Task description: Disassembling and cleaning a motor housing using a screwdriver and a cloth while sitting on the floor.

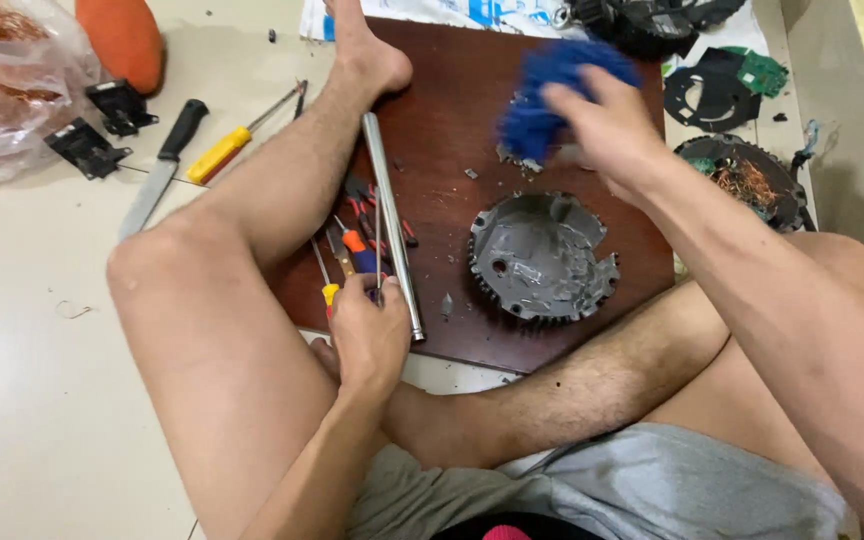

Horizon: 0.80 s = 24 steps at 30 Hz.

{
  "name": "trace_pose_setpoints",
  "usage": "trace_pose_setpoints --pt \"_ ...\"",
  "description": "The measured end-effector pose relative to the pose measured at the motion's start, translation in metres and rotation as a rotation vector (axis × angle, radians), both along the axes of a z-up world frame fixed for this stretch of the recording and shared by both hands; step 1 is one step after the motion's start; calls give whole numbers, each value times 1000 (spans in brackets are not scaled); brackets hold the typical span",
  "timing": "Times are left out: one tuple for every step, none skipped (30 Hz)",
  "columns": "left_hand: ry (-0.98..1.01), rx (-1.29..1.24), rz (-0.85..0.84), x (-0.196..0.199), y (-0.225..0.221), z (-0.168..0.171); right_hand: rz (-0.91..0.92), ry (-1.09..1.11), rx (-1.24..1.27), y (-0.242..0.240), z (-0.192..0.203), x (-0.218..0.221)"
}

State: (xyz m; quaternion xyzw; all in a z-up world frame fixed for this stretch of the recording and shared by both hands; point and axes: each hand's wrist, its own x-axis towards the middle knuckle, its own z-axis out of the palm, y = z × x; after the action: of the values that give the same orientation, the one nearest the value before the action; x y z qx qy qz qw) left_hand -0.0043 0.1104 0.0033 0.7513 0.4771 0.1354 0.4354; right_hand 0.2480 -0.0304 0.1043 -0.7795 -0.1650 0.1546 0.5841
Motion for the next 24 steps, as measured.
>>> trace_pose_setpoints --pt "-6 5 4 -6 0 5 4 -6 5 9 25 -17" --pt "-46 -6 40 -12 -1 10 315 34 6 19 50 -34" --pt "-86 -17 75 -18 -1 15 625 77 3 28 74 -51" --pt "-96 -14 81 -22 -4 23 631 66 3 30 84 -59" --pt "-123 -18 118 -27 -7 30 527 110 -56 30 92 -65" --pt "-145 -23 146 -31 -12 35 414 159 -114 28 98 -72" --pt "-150 -22 143 -33 -14 35 411 154 -113 18 85 -71" --pt "-191 33 99 -36 -17 35 274 106 -297 6 70 -70" --pt "-233 88 54 -39 -19 34 135 61 -482 -5 55 -69" --pt "-230 87 46 -39 -25 28 129 66 -481 -19 37 -70" --pt "-241 125 -73 -39 -31 22 14 89 -671 -32 20 -72" --pt "-251 164 -190 -40 -35 17 -103 108 -855 -44 3 -74" --pt "-248 165 -195 -42 -42 30 -106 114 -854 -49 -4 -80" --pt "-172 80 -302 -42 -50 43 -70 210 -861 -55 -10 -85" --pt "-96 -5 -409 -43 -57 56 -35 306 -867 -60 -17 -90" --pt "-96 -3 -412 -40 -60 56 -37 307 -864 -63 -22 -86" --pt "-29 23 -448 -38 -63 55 -40 274 -860 -66 -28 -83" --pt "40 47 -478 -37 -66 54 -38 241 -857 -68 -34 -79" --pt "42 49 -476 -35 -66 52 -35 241 -856 -70 -37 -79" --pt "75 75 -491 -34 -65 50 -69 202 -727 -71 -40 -79" --pt "108 101 -505 -32 -65 48 -103 164 -599 -72 -42 -78" --pt "110 103 -503 -31 -65 50 -100 164 -597 -75 -49 -77" --pt "171 156 -492 -30 -66 51 -189 149 -513 -78 -55 -76" --pt "232 207 -484 -29 -67 53 -281 135 -429 -82 -62 -75"
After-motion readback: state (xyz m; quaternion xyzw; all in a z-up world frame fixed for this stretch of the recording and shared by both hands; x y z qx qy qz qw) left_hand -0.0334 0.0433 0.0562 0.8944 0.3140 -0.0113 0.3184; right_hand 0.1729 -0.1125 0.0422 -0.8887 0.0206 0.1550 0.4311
